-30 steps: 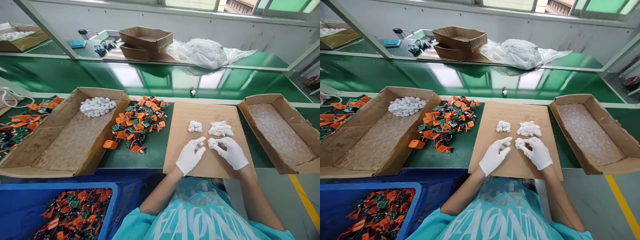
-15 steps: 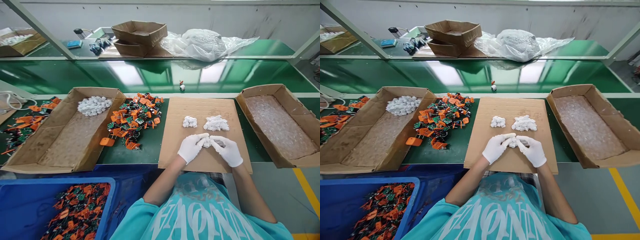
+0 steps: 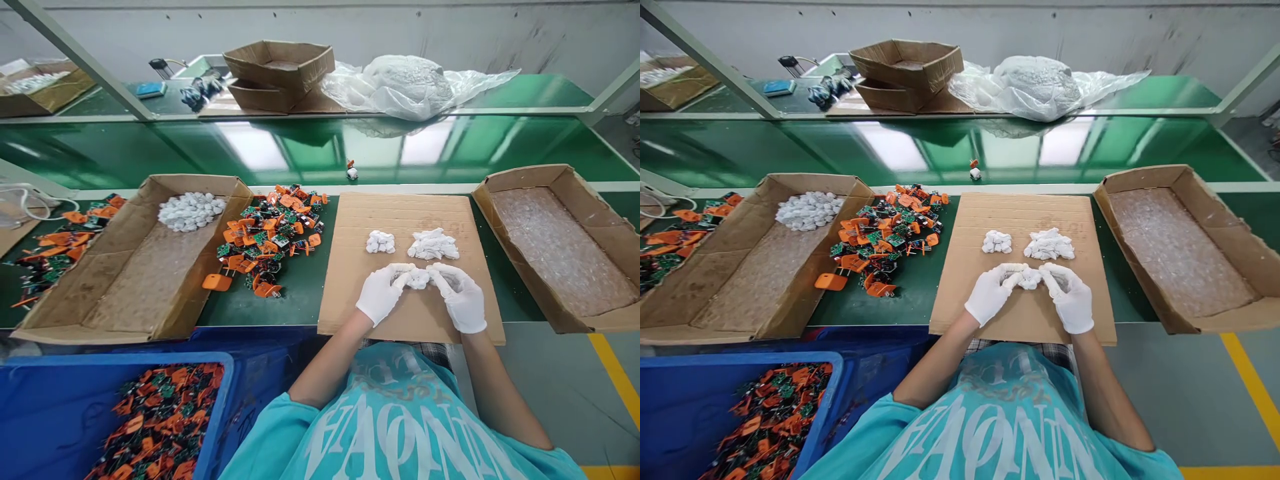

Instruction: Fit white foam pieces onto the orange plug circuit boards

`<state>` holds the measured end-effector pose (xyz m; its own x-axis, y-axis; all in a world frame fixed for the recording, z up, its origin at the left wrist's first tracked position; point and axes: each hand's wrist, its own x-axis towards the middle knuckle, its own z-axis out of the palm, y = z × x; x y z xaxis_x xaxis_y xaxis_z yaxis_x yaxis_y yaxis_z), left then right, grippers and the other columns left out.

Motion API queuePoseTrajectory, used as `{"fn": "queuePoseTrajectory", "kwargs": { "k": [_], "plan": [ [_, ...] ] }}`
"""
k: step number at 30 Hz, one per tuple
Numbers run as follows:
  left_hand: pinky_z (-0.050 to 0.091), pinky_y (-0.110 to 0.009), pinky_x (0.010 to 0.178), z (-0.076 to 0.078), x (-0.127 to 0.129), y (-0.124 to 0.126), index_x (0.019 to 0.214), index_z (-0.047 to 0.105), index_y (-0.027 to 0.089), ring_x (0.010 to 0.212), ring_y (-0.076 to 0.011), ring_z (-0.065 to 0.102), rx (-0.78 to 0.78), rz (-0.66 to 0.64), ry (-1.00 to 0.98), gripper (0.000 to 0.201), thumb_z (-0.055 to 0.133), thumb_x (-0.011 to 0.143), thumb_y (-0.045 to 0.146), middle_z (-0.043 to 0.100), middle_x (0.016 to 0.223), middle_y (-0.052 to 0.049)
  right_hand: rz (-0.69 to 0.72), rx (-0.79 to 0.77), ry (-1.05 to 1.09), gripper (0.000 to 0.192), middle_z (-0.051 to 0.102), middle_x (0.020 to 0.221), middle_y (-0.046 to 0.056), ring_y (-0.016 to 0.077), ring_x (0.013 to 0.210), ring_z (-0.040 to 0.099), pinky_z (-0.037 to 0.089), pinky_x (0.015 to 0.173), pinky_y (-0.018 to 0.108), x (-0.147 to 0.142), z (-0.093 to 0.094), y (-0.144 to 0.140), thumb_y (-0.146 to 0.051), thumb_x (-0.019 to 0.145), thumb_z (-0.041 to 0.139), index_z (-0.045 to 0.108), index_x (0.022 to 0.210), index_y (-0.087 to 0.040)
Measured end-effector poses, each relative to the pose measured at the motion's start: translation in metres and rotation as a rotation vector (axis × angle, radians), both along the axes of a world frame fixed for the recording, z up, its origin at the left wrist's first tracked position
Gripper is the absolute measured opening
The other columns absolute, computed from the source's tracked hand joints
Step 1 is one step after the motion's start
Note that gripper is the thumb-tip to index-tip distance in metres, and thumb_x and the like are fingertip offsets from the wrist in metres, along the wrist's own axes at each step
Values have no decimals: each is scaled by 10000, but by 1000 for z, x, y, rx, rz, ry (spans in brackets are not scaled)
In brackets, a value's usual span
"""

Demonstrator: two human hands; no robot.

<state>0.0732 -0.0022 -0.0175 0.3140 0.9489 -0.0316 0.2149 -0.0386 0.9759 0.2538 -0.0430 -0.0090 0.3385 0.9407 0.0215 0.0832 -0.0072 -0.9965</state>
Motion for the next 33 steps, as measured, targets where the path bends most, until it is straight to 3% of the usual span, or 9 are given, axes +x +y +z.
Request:
{"fn": "queuePoseTrajectory", "kwargs": {
  "k": [4,8,11,14,18,23,28,33],
  "plan": [
    [534,-326,954,4,-2,1,1119,699,241,1041,-181,686,-1,42,59,232,571,927,261,735,1131,-21,-109,65,85,357,745,969,33,202,794,738,625,792,409,7,6,2,-419,762,775,654,1044,-236],
    [516,-341,959,16,-5,0,1132,709,242,1043,-196,668,31,-8,182,256,565,935,317,729,1107,-42,-98,74,-15,309,723,1043,53,220,902,728,605,840,424,29,6,2,-420,805,720,681,1050,-235],
    [496,-361,948,24,-6,1,1150,709,236,1059,-216,635,115,4,296,290,545,943,355,696,1112,-67,-69,89,-218,322,689,1168,80,244,1045,686,560,947,459,52,4,5,-405,817,685,679,1093,-240],
    [498,-353,913,30,-7,4,1202,677,226,1042,-215,629,173,18,340,315,545,936,331,657,1174,-80,-52,98,-563,365,647,1246,112,268,1096,651,529,984,478,70,7,14,-403,807,676,664,1123,-221],
    [466,-374,995,43,1,15,1284,624,231,1160,-247,580,320,-69,454,395,605,892,279,628,1269,-84,43,149,-960,326,670,1175,134,293,1139,609,486,1011,477,74,14,31,-388,811,663,664,1071,-191],
    [385,-450,1111,56,30,39,1407,526,183,1323,-310,478,496,-169,627,594,674,840,281,490,1474,-140,110,50,-1123,214,685,1005,110,271,987,620,496,878,407,66,11,48,-394,837,626,644,900,-190],
    [351,-493,1146,49,63,63,1478,452,205,1441,-363,326,560,-262,676,703,698,828,309,321,1591,-150,95,43,-1169,135,691,983,88,254,968,629,487,822,361,69,2,51,-321,849,595,644,882,-198],
    [367,-457,1152,32,75,71,1472,459,231,1438,-309,354,516,-264,627,619,631,881,294,369,1574,-110,39,52,-1182,154,697,942,74,237,900,643,477,733,332,73,2,44,-352,861,578,644,838,-215]
  ]
}}
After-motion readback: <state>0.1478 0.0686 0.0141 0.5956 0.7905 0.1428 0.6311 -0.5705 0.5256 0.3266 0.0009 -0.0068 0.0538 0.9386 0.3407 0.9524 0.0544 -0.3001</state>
